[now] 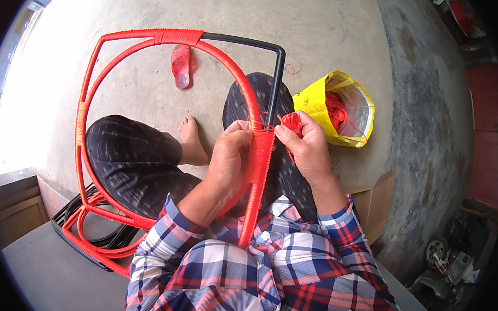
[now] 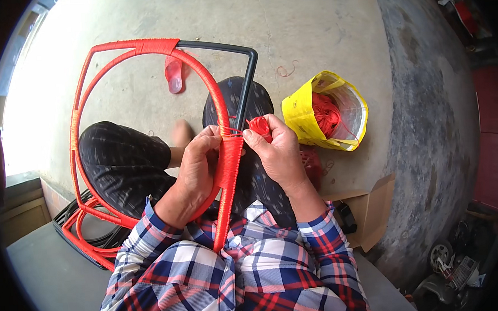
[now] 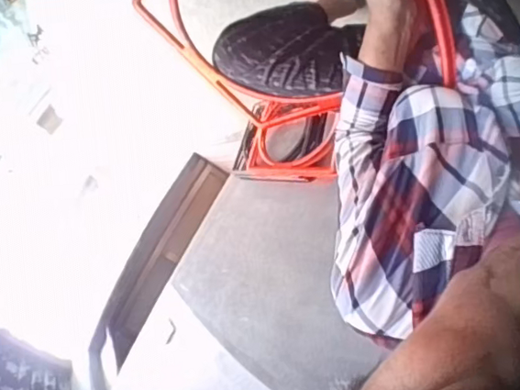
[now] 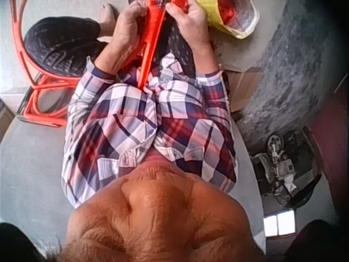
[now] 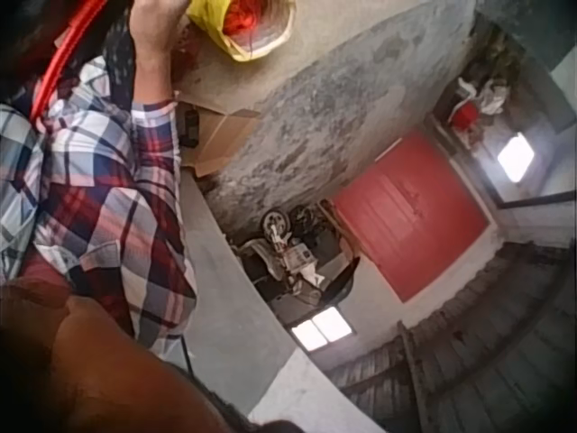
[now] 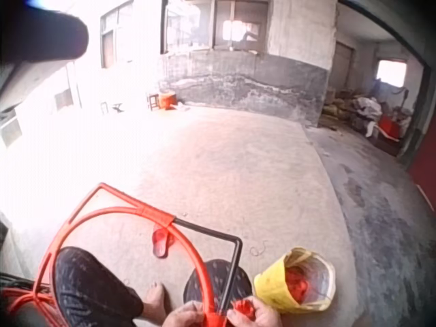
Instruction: The person sits on the floor and wraps a red plastic strip around a black metal frame. They pull the strip from a yellow bucket and wind it tightly around the frame's edge, covering the metal surface.
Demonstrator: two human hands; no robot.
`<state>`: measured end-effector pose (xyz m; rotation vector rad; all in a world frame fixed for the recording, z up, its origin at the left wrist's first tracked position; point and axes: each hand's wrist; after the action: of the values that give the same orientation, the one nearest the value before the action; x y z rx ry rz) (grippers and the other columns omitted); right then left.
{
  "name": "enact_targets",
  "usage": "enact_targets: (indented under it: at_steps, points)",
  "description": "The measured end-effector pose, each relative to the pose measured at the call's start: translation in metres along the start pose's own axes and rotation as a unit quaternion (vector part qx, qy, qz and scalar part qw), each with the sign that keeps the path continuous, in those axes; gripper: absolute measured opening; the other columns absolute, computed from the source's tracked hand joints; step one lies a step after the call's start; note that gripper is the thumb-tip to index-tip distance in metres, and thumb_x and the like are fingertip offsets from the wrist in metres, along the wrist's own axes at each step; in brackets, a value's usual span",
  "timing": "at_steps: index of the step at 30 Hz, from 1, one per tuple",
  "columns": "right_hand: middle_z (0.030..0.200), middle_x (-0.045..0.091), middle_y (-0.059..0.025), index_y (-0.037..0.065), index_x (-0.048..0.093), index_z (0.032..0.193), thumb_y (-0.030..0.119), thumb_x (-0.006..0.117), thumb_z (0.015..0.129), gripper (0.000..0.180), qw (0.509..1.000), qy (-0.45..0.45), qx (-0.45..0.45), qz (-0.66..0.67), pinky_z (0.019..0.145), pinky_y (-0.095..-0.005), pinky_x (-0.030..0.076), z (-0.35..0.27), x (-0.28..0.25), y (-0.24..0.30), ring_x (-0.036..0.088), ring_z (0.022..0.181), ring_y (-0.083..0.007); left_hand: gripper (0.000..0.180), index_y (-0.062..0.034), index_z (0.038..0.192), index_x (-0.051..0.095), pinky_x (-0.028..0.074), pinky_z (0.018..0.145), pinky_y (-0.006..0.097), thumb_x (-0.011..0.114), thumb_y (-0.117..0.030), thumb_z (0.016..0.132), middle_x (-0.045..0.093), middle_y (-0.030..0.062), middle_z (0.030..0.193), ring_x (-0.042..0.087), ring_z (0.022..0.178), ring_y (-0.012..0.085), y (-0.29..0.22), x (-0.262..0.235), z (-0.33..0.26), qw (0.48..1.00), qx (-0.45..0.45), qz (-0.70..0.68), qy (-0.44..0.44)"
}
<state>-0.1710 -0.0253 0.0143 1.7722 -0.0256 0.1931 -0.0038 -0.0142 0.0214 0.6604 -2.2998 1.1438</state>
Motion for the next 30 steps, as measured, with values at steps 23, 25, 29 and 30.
enact_targets:
  at_steps: [23, 25, 29, 30]
  points:
    - [0.074, 0.053, 0.0053, 0.005, 0.059, 0.093, 0.017, 0.063, 0.097, 0.012, 0.998, 0.030, 0.051, 0.027, 0.056, -0.0193, 0.037, -0.009, -0.003, 0.006, 0.044, 0.063, -0.0016, 0.017, -0.0032, 0.103, 0.056, 0.052, 0.068, 0.022, 0.049, 0.000, 0.088, 0.064, 0.0046, 0.089, 0.062, 0.074, 0.0096, -0.001, 0.001, -0.005, 0.999, 0.040, -0.016, 0.001]
    - [0.069, 0.051, 0.0058, 0.005, 0.060, 0.090, 0.018, 0.063, 0.097, 0.015, 0.997, 0.066, 0.050, 0.006, 0.054, -0.0201, 0.036, -0.007, -0.011, -0.001, 0.043, 0.060, -0.0022, 0.014, -0.0035, 0.099, 0.057, 0.050, 0.067, 0.022, 0.049, 0.001, 0.088, 0.063, 0.0035, 0.087, 0.060, 0.072, 0.0083, -0.001, -0.001, -0.006, 0.999, 0.036, -0.019, 0.000]
    - [0.063, 0.049, 0.0076, 0.005, 0.060, 0.082, 0.021, 0.064, 0.096, 0.022, 0.994, 0.079, 0.046, -0.053, 0.051, -0.0217, 0.034, -0.007, -0.017, 0.005, 0.042, 0.057, -0.0027, 0.010, -0.0036, 0.096, 0.057, 0.047, 0.063, 0.020, 0.051, 0.000, 0.089, 0.062, 0.0019, 0.085, 0.058, 0.069, 0.0066, -0.002, 0.000, -0.008, 0.999, 0.037, -0.012, -0.006]
    - [0.063, 0.049, 0.0073, 0.006, 0.059, 0.081, 0.021, 0.064, 0.096, 0.022, 0.993, 0.081, 0.037, -0.074, 0.052, -0.0218, 0.034, -0.007, -0.020, 0.004, 0.042, 0.058, -0.0028, 0.009, -0.0037, 0.096, 0.057, 0.046, 0.061, 0.019, 0.051, -0.001, 0.089, 0.062, 0.0017, 0.085, 0.057, 0.069, 0.0062, -0.003, 0.002, -0.009, 0.999, 0.039, -0.009, -0.014]
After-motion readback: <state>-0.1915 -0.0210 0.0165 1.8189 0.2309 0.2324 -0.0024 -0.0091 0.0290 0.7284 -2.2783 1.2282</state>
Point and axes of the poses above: each hand's wrist, its own z-axis towards the middle knuckle, its own x-axis out of the palm, y = z × x
